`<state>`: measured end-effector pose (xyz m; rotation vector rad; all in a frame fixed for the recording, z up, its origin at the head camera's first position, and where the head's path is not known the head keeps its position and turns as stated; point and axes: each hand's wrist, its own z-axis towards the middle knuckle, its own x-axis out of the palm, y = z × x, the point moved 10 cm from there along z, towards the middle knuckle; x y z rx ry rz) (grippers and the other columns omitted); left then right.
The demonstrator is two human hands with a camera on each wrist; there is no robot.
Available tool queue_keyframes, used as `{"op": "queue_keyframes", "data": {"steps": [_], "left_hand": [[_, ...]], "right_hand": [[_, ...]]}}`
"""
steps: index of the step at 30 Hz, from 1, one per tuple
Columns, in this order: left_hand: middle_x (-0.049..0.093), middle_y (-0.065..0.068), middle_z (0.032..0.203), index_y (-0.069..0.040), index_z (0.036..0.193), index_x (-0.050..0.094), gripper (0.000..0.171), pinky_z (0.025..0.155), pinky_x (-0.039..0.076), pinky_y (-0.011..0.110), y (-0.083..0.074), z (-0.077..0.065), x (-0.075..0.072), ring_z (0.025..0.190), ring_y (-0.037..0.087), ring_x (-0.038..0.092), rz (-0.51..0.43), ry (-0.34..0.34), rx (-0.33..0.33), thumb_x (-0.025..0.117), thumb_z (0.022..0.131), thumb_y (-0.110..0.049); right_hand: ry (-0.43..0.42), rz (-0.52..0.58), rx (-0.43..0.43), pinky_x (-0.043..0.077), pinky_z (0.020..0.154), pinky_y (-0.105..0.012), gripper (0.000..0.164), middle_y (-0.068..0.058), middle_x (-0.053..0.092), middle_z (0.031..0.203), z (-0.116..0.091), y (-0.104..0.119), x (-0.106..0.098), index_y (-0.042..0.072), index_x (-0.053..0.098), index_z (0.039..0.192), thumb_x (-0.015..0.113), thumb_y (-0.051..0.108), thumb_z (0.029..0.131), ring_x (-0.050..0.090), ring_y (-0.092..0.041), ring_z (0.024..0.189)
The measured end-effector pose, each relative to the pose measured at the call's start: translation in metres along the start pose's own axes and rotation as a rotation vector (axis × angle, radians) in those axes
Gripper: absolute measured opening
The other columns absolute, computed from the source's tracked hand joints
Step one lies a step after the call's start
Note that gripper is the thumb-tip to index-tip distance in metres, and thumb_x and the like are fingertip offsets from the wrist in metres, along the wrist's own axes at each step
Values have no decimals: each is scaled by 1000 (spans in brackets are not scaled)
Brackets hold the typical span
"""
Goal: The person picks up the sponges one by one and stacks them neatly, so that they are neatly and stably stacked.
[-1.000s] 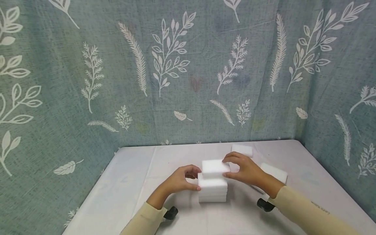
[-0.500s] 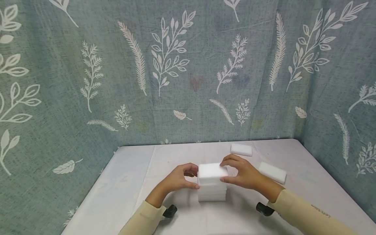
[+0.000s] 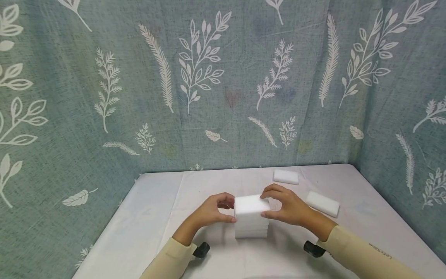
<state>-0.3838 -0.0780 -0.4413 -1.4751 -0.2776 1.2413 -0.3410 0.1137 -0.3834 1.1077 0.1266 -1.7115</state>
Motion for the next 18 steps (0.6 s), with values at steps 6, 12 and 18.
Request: {"op": "queue_keyframes", "data": {"steps": [6,12,18], "left_hand": [[67,-6,104,-15,115,64,52,92,49,34,0,1,0,100,14,63,24,-1,12,88,71,-30],[67,-5,103,-14,115,64,52,92,49,36,1,0,0,99,16,63,20,-1,5,88,71,-29],[67,-6,102,-14,113,65,50,93,49,37,1,0,1,100,18,63,29,2,-2,87,72,-29]], "right_hand": [[2,-3,-1,51,88,-36,39,9,58,115,1,1,1,21,67,110,82,39,79,56,-10,106],[4,3,-3,51,86,-36,39,10,58,114,1,2,4,21,67,110,82,37,78,56,-10,105],[14,9,17,51,87,-36,39,12,57,115,0,1,5,23,67,110,82,40,78,56,-9,106]]}}
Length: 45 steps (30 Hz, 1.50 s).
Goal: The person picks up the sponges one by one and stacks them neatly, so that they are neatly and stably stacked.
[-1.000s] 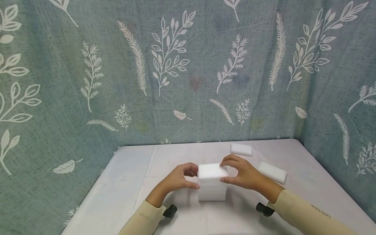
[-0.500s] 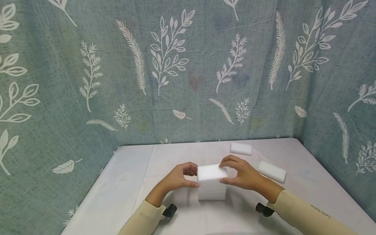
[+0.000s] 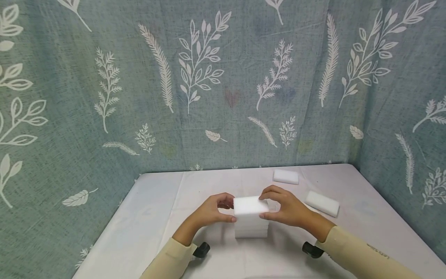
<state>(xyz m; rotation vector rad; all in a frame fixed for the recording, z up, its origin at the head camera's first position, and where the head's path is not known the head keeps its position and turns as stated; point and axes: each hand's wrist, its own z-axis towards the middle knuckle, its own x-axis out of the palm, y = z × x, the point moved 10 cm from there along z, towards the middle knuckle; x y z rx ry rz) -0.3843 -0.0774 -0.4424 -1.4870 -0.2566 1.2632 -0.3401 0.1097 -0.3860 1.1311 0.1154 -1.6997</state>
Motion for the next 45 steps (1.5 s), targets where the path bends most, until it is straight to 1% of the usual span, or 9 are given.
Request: {"op": "queue_keyframes", "data": {"steps": [5,9,12,16,23,33,38,40,45], "left_hand": [[67,-8,102,-17,113,65,49,92,49,34,0,-1,0,99,16,64,11,2,-3,87,71,-32],[67,-8,102,-17,113,65,49,93,49,35,0,0,1,100,20,64,3,8,-1,88,71,-30],[67,-6,102,-17,113,65,49,93,49,36,-1,0,1,101,22,64,-7,12,1,88,71,-29],[67,-5,102,-16,113,65,48,94,48,39,-3,-1,1,100,19,63,-18,14,0,88,72,-27],[67,-3,103,-13,114,65,49,94,48,41,-3,-1,3,102,28,63,-37,25,10,88,72,-24],[67,-7,103,-17,116,66,52,93,49,40,-1,0,3,101,23,63,-4,21,-16,88,71,-31],[68,-7,102,-15,115,66,52,93,48,46,1,1,5,103,27,63,-21,27,-13,88,70,-31],[68,-6,102,-15,115,66,52,93,48,44,0,1,5,102,27,63,-26,30,-3,88,70,-31],[68,-6,103,-15,116,66,52,93,49,37,-1,1,6,100,17,63,-9,30,5,88,71,-30]], "right_hand": [[22,-11,24,51,88,-39,41,12,56,116,-2,-2,3,23,66,112,79,45,80,56,-11,107],[31,-24,53,51,89,-41,47,12,55,118,-4,-4,4,22,65,116,78,48,79,56,-11,108],[35,-21,65,51,87,-41,51,12,54,121,-4,-6,6,21,63,120,79,47,79,56,-11,108],[66,22,88,52,85,-43,58,8,55,126,-4,-9,9,16,60,126,81,42,79,56,-12,106],[149,63,199,51,85,-41,66,8,56,130,-10,-16,17,21,52,136,81,39,79,56,-13,103],[182,86,169,51,87,-37,66,7,56,129,-6,-15,20,18,50,137,81,33,80,56,-12,103],[206,104,189,51,88,-35,68,6,55,130,-5,-16,21,18,50,137,82,29,79,55,-12,105],[208,104,198,51,88,-35,68,7,55,130,-5,-17,22,18,50,137,82,29,79,55,-12,105],[206,107,214,50,89,-37,68,8,55,129,-6,-20,23,19,50,137,82,30,78,55,-12,104]]}}
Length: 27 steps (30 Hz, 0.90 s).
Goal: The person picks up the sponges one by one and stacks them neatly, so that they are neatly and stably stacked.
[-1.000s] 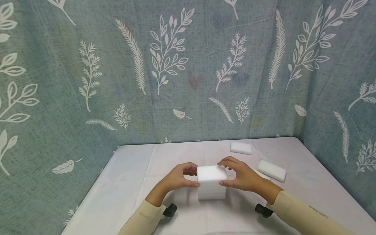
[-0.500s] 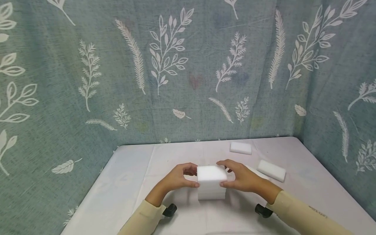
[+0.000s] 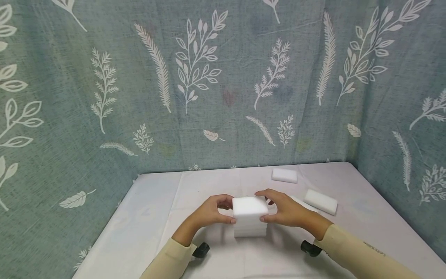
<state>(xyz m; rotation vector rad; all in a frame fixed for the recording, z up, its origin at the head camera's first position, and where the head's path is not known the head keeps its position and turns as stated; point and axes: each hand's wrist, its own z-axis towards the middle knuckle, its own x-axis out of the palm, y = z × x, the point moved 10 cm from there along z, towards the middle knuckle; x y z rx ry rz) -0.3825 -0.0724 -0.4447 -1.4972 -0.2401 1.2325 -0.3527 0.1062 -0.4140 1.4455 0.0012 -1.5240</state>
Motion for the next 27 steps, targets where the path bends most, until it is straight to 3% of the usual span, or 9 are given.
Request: {"op": "queue_keyframes", "data": {"steps": [4,10,15,20,24,27], "left_hand": [[67,-5,104,-14,119,64,55,94,48,38,0,0,-1,102,17,62,-17,-7,-2,89,71,-24],[66,4,108,-7,123,60,61,95,46,49,-4,0,-3,105,28,61,-59,-34,27,88,70,-15],[65,0,110,-10,125,58,63,94,48,41,-5,0,-5,105,21,61,-40,-43,38,89,71,-19],[64,-2,110,-6,125,57,66,93,49,37,-8,-1,-7,104,19,61,-22,-57,61,89,71,-26],[64,-4,110,-9,124,58,65,93,49,35,-8,-2,-9,103,18,61,-19,-64,57,89,70,-28],[64,-4,109,-13,121,59,61,92,49,35,-8,-2,-9,102,17,61,-20,-67,52,89,70,-28]], "right_hand": [[5,6,4,50,89,-36,70,9,54,130,0,-1,1,21,49,138,82,35,78,55,-12,104],[-5,15,-28,50,88,-40,73,8,54,130,-2,1,-2,20,47,139,82,38,78,55,-13,106],[-26,7,-49,51,88,-44,74,6,54,129,-7,1,-7,19,48,139,84,35,77,56,-17,108],[-45,-10,-62,51,86,-45,72,-1,58,124,-13,-4,-12,12,50,138,84,30,77,58,-24,107],[-53,-19,-77,51,85,-42,69,-8,59,122,-20,-9,-13,5,50,136,83,24,78,58,-26,106],[-65,-28,-68,52,85,-38,67,-6,59,122,-25,-15,-15,7,51,136,83,23,78,59,-25,106]]}}
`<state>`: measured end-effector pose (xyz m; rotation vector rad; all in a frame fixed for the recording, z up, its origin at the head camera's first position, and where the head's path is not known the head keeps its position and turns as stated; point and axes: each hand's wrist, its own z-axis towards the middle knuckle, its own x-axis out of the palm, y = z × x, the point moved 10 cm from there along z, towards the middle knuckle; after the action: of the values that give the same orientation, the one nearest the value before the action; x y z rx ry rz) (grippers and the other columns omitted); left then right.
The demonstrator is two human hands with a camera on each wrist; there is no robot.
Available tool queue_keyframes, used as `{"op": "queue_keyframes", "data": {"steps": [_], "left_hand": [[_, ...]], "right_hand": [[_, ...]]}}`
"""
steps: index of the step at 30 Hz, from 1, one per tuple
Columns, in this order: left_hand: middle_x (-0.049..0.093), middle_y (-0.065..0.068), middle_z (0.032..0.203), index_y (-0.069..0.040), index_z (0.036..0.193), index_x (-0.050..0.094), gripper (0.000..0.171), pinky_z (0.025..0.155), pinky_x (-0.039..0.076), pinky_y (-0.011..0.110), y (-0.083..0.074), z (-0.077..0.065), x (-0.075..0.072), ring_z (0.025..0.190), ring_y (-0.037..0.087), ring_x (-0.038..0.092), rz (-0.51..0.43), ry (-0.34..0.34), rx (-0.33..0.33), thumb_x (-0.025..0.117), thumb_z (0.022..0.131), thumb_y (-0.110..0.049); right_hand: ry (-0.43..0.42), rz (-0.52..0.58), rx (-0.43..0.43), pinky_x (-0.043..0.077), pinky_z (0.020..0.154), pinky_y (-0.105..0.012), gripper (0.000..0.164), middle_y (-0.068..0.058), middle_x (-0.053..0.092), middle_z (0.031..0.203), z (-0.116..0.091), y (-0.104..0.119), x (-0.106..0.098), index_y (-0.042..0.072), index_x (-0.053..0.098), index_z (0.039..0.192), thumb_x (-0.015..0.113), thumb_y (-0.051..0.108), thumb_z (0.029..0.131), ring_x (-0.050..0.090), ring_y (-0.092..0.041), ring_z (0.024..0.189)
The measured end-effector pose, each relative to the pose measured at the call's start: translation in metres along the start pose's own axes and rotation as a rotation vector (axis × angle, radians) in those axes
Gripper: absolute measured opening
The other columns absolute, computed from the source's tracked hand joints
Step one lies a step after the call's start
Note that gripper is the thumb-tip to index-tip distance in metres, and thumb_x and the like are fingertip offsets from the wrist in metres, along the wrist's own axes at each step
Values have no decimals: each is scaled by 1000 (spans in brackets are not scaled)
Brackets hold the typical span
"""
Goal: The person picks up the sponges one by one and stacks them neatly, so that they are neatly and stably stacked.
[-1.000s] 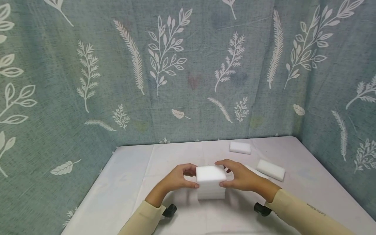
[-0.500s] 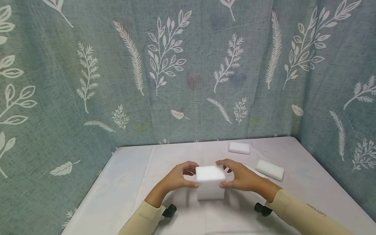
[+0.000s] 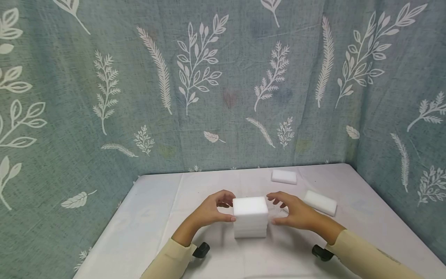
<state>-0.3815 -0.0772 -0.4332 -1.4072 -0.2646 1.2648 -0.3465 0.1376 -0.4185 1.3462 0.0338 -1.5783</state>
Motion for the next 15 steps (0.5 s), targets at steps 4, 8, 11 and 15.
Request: {"op": "queue_keyframes", "data": {"steps": [4,8,11,15], "left_hand": [[65,-5,107,-17,118,60,57,92,49,35,1,-1,1,101,16,62,3,2,-6,89,70,-29],[65,-5,107,-17,117,60,56,93,49,35,1,-1,1,101,17,62,8,4,-11,88,70,-29],[65,-5,107,-17,117,61,55,92,49,35,1,-1,1,101,17,62,11,4,-9,88,71,-29],[65,-3,106,-15,118,61,54,92,49,35,-2,-1,1,100,18,62,12,6,1,87,72,-28]], "right_hand": [[-22,-25,32,52,84,-39,66,-1,59,121,-8,-7,-5,11,52,135,83,22,78,59,-24,105],[-38,-59,36,53,82,-41,60,-3,61,120,-16,-11,-9,10,54,132,82,18,80,60,-23,103],[-49,-90,26,54,80,-40,54,-4,61,121,-21,-13,-11,9,56,129,80,15,81,61,-24,101],[-65,-128,55,54,80,-41,50,-3,61,121,-28,-20,-16,10,58,126,79,14,81,61,-24,101]]}}
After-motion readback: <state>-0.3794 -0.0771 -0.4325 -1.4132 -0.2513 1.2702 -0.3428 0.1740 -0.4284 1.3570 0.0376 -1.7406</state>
